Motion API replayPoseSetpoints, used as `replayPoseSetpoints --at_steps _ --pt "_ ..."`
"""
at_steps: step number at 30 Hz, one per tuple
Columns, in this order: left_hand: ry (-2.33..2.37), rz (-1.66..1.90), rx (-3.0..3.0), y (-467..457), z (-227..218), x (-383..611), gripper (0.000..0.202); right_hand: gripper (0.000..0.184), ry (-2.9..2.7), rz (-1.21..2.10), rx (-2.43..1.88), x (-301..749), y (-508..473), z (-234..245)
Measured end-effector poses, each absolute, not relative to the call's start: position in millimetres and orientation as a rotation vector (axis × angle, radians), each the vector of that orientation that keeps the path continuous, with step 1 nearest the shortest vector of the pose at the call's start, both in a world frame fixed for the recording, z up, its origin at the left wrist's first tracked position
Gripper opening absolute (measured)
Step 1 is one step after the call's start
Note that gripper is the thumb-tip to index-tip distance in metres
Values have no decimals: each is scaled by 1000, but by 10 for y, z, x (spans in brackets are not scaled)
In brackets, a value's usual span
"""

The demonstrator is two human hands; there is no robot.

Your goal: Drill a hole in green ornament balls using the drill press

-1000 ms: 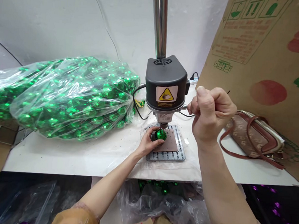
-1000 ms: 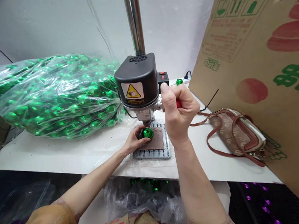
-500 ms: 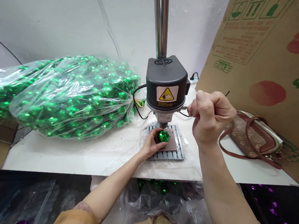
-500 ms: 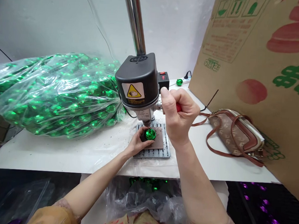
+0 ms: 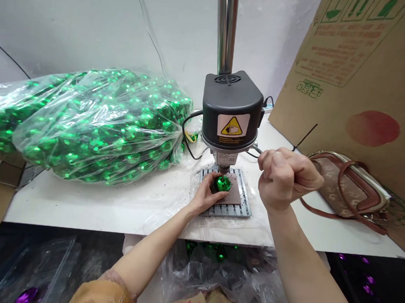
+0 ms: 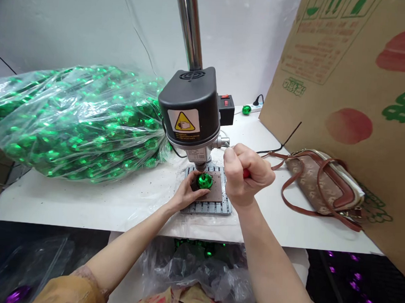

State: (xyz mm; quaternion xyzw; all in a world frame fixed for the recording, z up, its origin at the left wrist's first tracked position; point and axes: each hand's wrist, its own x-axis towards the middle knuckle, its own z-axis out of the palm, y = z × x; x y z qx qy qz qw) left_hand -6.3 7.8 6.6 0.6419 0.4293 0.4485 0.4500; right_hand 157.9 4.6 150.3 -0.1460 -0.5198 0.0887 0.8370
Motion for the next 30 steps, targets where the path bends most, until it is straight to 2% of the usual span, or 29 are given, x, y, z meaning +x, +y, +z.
replayPoseSetpoints --at_steps 16,22,27,30 --pt "1048 1128 1575 66 79 -50 57 39 -1187 101 -218 1616 45 1289" --pt "1045 1136 1537 74 45 -43 59 43 -1191 77 -219 1608 31 1209" --pt "1052 1141 1541 73 22 -43 60 48 -1026 207 -422 1554 7 1579" --pt "1071 1161 1563 58 16 -34 60 43 -1013 343 -577 1553 59 1904"
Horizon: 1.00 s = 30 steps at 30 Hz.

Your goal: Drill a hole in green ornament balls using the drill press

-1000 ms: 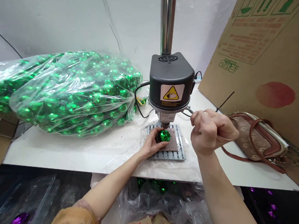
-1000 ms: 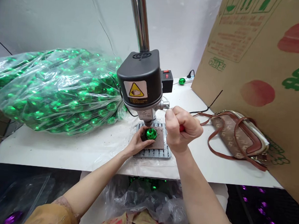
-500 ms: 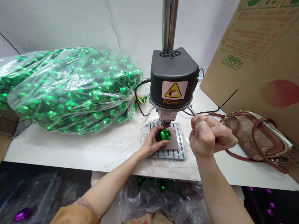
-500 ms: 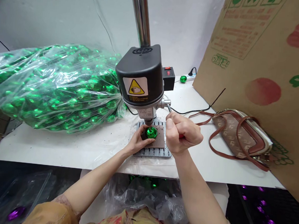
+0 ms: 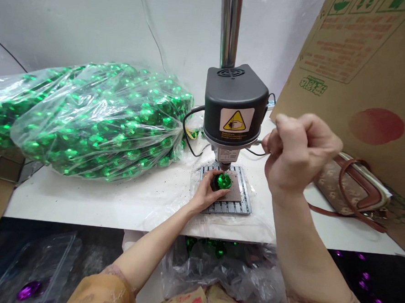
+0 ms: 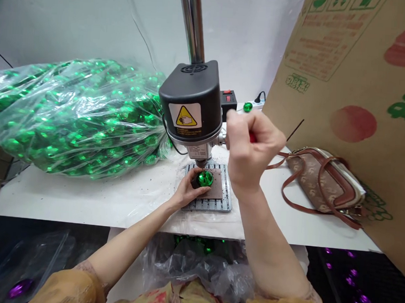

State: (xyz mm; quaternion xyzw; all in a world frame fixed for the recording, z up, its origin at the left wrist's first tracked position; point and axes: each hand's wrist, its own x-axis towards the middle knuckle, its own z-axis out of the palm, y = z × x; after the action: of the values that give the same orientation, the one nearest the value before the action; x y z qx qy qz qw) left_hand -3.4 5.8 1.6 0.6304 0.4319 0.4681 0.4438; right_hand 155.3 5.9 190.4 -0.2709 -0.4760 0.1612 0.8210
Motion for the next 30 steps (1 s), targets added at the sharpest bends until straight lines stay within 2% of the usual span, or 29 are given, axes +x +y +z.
replayPoseSetpoints --at_steps 4,8,13,18,23,25,27,28,30 --pt "1124 1199 1527 32 -7 -9 61 45 -1014 433 -621 1574 157 2139" --pt "1210 1254 1551 -49 2 -23 58 44 -975 489 -619 1581 195 2155" --pt "1203 1297 1917 -501 21 -169 55 43 -954 489 -593 1581 179 2124" --pt "681 908 2754 -1248 -257 -335 51 41 -985 465 -614 1566 153 2119" --pt "569 451 3089 -1623 -521 -527 59 40 -971 450 -626 1555 143 2125" --pt "538 629 3042 -1551 -523 -631 51 39 -967 439 -639 1558 136 2128" --pt "608 990 2873 -1298 -456 -750 34 38 -964 431 -652 1561 129 2130" --pt "688 1152 2757 -1100 -396 -815 26 38 -962 428 -655 1562 127 2129" --pt "1005 1350 2493 -577 -231 -946 24 38 -962 421 -649 1561 128 2127"
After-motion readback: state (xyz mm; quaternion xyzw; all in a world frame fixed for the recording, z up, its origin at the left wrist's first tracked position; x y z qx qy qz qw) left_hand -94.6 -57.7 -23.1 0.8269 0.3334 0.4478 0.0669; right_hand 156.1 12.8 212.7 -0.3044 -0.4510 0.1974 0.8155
